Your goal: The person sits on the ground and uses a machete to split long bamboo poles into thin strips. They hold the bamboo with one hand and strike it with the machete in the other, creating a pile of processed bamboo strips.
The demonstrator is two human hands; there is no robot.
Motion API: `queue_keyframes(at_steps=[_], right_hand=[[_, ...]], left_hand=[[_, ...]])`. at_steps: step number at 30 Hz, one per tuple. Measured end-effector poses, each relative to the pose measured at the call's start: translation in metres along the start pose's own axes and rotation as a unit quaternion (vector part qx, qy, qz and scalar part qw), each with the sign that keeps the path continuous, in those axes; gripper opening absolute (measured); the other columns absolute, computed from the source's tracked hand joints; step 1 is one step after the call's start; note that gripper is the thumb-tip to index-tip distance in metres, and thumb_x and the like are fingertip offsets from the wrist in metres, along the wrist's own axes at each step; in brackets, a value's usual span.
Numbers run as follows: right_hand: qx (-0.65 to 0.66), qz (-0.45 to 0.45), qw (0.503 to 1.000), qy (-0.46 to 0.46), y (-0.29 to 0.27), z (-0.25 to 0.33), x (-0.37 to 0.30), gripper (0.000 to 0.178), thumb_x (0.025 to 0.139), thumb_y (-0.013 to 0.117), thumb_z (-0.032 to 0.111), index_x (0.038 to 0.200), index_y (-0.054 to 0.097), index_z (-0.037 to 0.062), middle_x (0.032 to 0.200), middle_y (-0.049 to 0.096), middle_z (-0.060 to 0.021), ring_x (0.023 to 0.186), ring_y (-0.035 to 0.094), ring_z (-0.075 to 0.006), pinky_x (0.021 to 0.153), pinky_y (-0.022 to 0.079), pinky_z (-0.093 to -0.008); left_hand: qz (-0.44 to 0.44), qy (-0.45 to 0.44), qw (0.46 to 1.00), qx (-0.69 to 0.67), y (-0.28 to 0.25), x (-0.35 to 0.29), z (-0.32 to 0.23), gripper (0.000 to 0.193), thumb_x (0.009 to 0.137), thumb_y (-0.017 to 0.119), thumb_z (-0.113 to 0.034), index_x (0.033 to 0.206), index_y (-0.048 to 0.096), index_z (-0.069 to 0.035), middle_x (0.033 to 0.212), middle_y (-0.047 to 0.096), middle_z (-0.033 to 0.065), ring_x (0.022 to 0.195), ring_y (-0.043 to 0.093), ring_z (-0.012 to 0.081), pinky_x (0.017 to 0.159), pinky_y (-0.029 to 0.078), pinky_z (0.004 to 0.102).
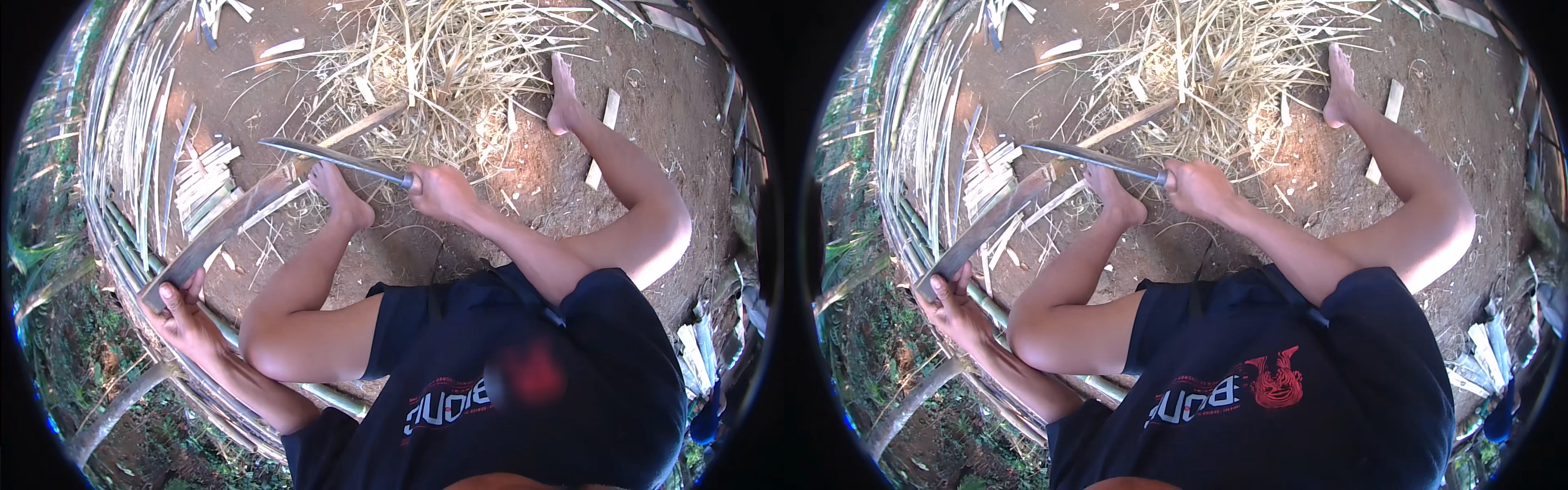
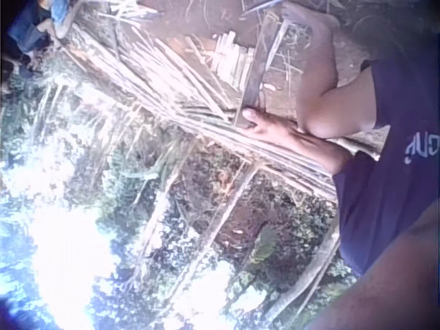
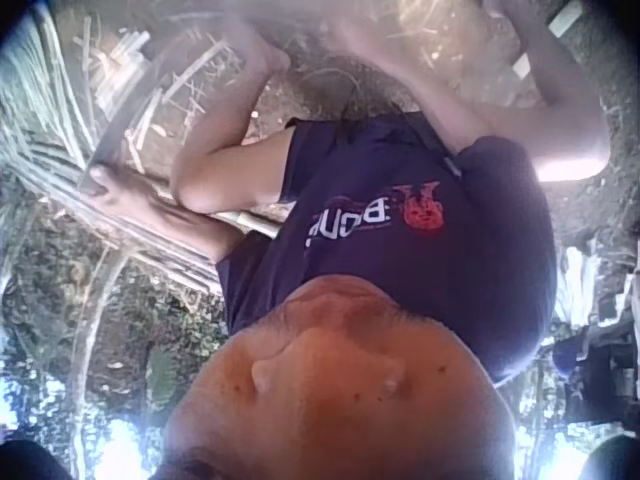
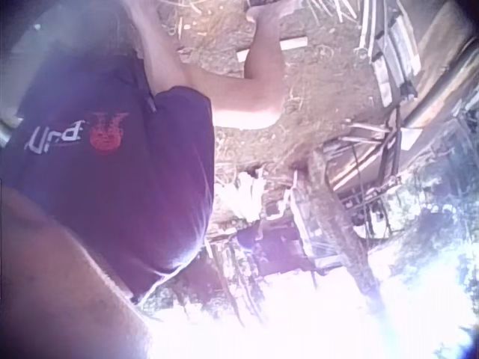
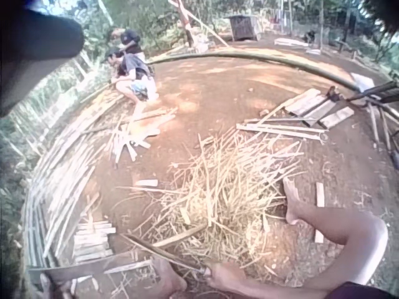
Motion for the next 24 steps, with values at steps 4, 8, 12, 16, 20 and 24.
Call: queue_keyframes(at_steps=[4, 8, 12, 16, 20, 24], right_hand=[[-0.035, 0.037, 0.983, 0.179, 0.002, -0.146, 0.061, 0.019, 0.092, 0.053, 0.015, 0.101, 0.062, 0.0008, 0.073, 0.060, -0.0100, 0.054, 0.058, -0.0186, 0.049, 0.052, -0.0347], [0.013, 0.070, 0.968, 0.239, -0.025, -0.127, 0.050, 0.024, 0.096, 0.046, 0.017, 0.102, 0.061, 0.0003, 0.071, 0.057, -0.0099, 0.061, 0.057, -0.0166, 0.053, 0.051, -0.0331], [0.049, 0.023, 0.971, 0.234, -0.017, -0.130, 0.048, 0.023, 0.092, 0.051, 0.019, 0.102, 0.062, 0.0007, 0.071, 0.059, -0.0105, 0.061, 0.059, -0.0187, 0.054, 0.050, -0.0365], [0.097, -0.008, 0.957, 0.275, -0.010, -0.146, 0.031, 0.024, 0.081, 0.061, 0.016, 0.097, 0.062, -0.0007, 0.064, 0.058, -0.0129, 0.062, 0.061, -0.0209, 0.056, 0.051, -0.0363], [0.087, 0.065, 0.979, 0.174, -0.019, -0.051, 0.005, 0.020, 0.083, 0.063, 0.022, 0.089, 0.060, 0.0030, 0.067, 0.061, -0.0128, 0.064, 0.062, -0.0219, 0.060, 0.052, -0.0369], [0.106, -0.036, 0.983, -0.143, -0.034, 0.088, -0.062, 0.011, 0.082, 0.064, 0.017, 0.082, 0.062, 0.0059, 0.058, 0.060, -0.0095, 0.052, 0.062, -0.0238, 0.053, 0.052, -0.0378]], left_hand=[[0.000, 0.007, 1.000, -0.016, 0.009, 0.010, -0.011, 0.045, 0.097, 0.056, -0.021, 0.131, 0.038, 0.004, 0.100, 0.060, 0.0173, 0.089, 0.067, 0.0258, 0.079, 0.062, 0.0401], [0.003, 0.011, 1.000, -0.029, -0.004, 0.013, 0.005, 0.035, 0.096, 0.058, -0.020, 0.120, 0.044, 0.002, 0.098, 0.060, 0.0166, 0.087, 0.067, 0.0250, 0.078, 0.062, 0.0396], [0.039, -0.005, 0.993, -0.110, 0.003, 0.007, 0.007, 0.033, 0.095, 0.059, -0.022, 0.116, 0.050, 0.000, 0.113, 0.063, 0.0180, 0.104, 0.063, 0.0318, 0.082, 0.061, 0.0413], [0.145, -0.015, 0.959, -0.242, 0.017, -0.002, 0.011, 0.033, 0.088, 0.068, -0.028, 0.110, 0.059, -0.005, 0.115, 0.065, 0.0178, 0.115, 0.057, 0.0401, 0.090, 0.056, 0.0484], [0.237, -0.026, 0.940, -0.244, -0.002, -0.018, 0.001, 0.038, 0.080, 0.075, -0.035, 0.104, 0.064, -0.008, 0.111, 0.067, 0.0169, 0.114, 0.060, 0.0388, 0.097, 0.049, 0.0552], [0.269, 0.012, 0.938, -0.219, 0.002, -0.034, -0.007, 0.037, 0.075, 0.079, -0.036, 0.096, 0.067, -0.008, 0.101, 0.070, 0.0159, 0.105, 0.064, 0.0391, 0.098, 0.047, 0.0564]])
Point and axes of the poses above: each hand's wrist, its own x-axis towards the middle knuckle, its own y-axis out of the palm, z = x × y, the point moved 6 cm from there along x, towards the middle knuckle
